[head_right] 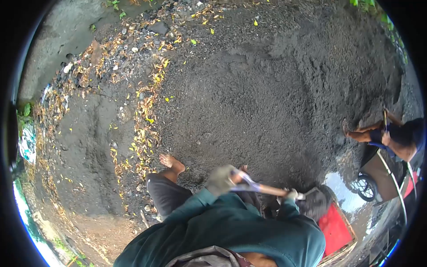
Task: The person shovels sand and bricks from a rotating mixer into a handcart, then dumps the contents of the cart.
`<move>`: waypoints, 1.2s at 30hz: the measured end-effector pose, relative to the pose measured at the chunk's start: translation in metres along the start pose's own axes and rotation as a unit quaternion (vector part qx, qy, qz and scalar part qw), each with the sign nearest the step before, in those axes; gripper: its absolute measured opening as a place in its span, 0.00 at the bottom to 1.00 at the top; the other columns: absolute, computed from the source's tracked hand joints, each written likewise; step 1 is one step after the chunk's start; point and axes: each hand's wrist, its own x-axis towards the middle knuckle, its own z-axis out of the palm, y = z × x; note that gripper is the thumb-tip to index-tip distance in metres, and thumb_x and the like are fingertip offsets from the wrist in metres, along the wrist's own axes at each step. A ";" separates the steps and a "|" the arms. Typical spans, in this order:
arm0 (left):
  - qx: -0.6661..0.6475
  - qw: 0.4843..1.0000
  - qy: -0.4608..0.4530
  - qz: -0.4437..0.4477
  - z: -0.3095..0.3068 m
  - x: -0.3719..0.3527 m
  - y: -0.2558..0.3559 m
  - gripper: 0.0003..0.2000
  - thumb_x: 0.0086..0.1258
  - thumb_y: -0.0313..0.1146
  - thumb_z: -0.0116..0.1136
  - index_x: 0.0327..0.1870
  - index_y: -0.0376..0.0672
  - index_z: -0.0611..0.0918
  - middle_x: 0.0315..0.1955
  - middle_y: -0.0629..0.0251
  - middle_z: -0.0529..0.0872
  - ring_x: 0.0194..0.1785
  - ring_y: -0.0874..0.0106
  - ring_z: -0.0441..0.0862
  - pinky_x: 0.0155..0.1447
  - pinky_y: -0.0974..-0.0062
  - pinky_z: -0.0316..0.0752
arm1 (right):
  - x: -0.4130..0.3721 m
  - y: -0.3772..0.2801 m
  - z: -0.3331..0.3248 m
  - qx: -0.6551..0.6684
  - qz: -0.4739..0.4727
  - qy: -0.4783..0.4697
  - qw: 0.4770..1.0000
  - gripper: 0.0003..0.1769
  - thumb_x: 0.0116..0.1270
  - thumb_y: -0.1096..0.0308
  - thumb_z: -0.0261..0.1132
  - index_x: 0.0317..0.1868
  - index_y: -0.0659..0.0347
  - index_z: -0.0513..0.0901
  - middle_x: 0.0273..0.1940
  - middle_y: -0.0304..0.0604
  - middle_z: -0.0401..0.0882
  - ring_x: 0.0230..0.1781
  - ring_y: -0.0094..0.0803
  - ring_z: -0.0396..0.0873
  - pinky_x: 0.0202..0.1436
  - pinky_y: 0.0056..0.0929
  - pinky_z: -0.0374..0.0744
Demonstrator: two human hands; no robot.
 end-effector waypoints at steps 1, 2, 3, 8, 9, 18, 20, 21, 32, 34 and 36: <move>-0.003 0.998 -0.044 0.033 0.001 0.000 0.036 0.16 0.68 0.50 0.67 0.40 0.46 0.86 0.27 0.54 0.86 0.33 0.53 0.86 0.38 0.58 0.79 | -0.017 -0.008 -0.009 0.057 -0.004 -0.021 0.998 0.21 0.68 0.40 0.53 0.48 0.46 0.75 0.41 0.37 0.78 0.41 0.37 0.78 0.52 0.47 0.79; -0.025 0.999 -0.029 0.027 -0.017 0.002 0.052 0.16 0.68 0.50 0.67 0.40 0.45 0.86 0.27 0.54 0.86 0.32 0.53 0.86 0.37 0.59 0.80 | -0.043 -0.017 -0.019 0.114 -0.007 -0.042 0.993 0.18 0.67 0.43 0.58 0.45 0.45 0.74 0.41 0.37 0.76 0.39 0.36 0.77 0.48 0.43 0.80; -0.047 0.999 -0.018 0.018 -0.043 0.001 0.062 0.16 0.68 0.49 0.67 0.39 0.44 0.86 0.27 0.53 0.86 0.32 0.54 0.86 0.37 0.60 0.80 | -0.063 -0.014 0.001 0.105 0.016 -0.029 0.994 0.17 0.66 0.45 0.61 0.39 0.48 0.73 0.35 0.36 0.75 0.37 0.34 0.76 0.44 0.40 0.79; 0.117 0.948 0.276 -0.110 -0.154 -0.101 0.008 0.10 0.68 0.35 0.69 0.41 0.38 0.85 0.26 0.55 0.86 0.29 0.57 0.86 0.34 0.63 0.80 | -0.155 0.110 0.222 0.049 0.006 -0.365 0.930 0.11 0.65 0.64 0.64 0.31 0.56 0.70 0.29 0.41 0.70 0.28 0.40 0.72 0.40 0.46 0.79; 0.321 0.844 0.429 0.020 -0.163 -0.145 -0.037 0.08 0.68 0.32 0.66 0.41 0.37 0.86 0.26 0.57 0.85 0.28 0.57 0.84 0.32 0.63 0.78 | -0.191 0.156 0.277 0.005 0.037 -0.371 0.928 0.09 0.66 0.67 0.63 0.34 0.56 0.70 0.29 0.40 0.69 0.27 0.38 0.71 0.38 0.46 0.79; 0.256 0.650 0.637 -0.326 -0.455 -0.348 0.117 0.11 0.73 0.33 0.58 0.46 0.36 0.85 0.23 0.63 0.81 0.27 0.69 0.80 0.31 0.70 0.73 | -0.611 0.581 0.454 -0.113 0.471 -0.589 0.646 0.17 0.64 0.74 0.64 0.50 0.56 0.69 0.29 0.43 0.73 0.27 0.41 0.79 0.34 0.53 0.83; 0.290 0.684 0.592 -0.312 -0.505 -0.294 0.101 0.11 0.74 0.34 0.56 0.47 0.36 0.85 0.23 0.65 0.81 0.27 0.72 0.79 0.30 0.72 0.72 | -0.642 0.610 0.475 -0.135 0.388 -0.510 0.756 0.17 0.64 0.74 0.65 0.50 0.54 0.67 0.29 0.42 0.72 0.26 0.42 0.78 0.32 0.52 0.81; 0.300 0.707 0.564 -0.305 -0.521 -0.256 0.078 0.12 0.75 0.34 0.55 0.48 0.36 0.85 0.22 0.65 0.80 0.26 0.74 0.78 0.30 0.73 0.71 | -0.628 0.606 0.491 -0.128 0.422 -0.505 0.742 0.12 0.69 0.69 0.62 0.47 0.54 0.67 0.30 0.43 0.72 0.26 0.42 0.77 0.32 0.51 0.80; -0.177 0.836 0.427 -0.294 -0.443 -0.041 -0.123 0.19 0.76 0.45 0.61 0.24 0.46 0.78 0.12 0.75 0.71 0.12 0.79 0.66 0.14 0.75 0.56 | -0.265 0.420 0.543 0.042 0.225 -0.402 0.887 0.07 0.67 0.70 0.60 0.43 0.53 0.71 0.31 0.42 0.75 0.30 0.42 0.77 0.46 0.56 0.83; -0.166 0.849 0.389 -0.316 -0.384 -0.026 -0.148 0.16 0.75 0.40 0.62 0.25 0.45 0.78 0.14 0.74 0.72 0.12 0.78 0.67 0.15 0.75 0.56 | -0.230 0.354 0.482 0.079 0.147 -0.417 0.893 0.06 0.69 0.72 0.56 0.45 0.56 0.69 0.28 0.43 0.70 0.29 0.42 0.73 0.47 0.59 0.82; -0.089 0.901 0.261 -0.335 -0.319 -0.017 -0.202 0.07 0.71 0.34 0.62 0.33 0.42 0.83 0.17 0.69 0.79 0.16 0.71 0.75 0.19 0.67 0.66 | -0.153 0.292 0.413 0.104 0.111 -0.414 0.898 0.12 0.70 0.71 0.55 0.52 0.59 0.67 0.34 0.44 0.71 0.34 0.42 0.74 0.53 0.61 0.81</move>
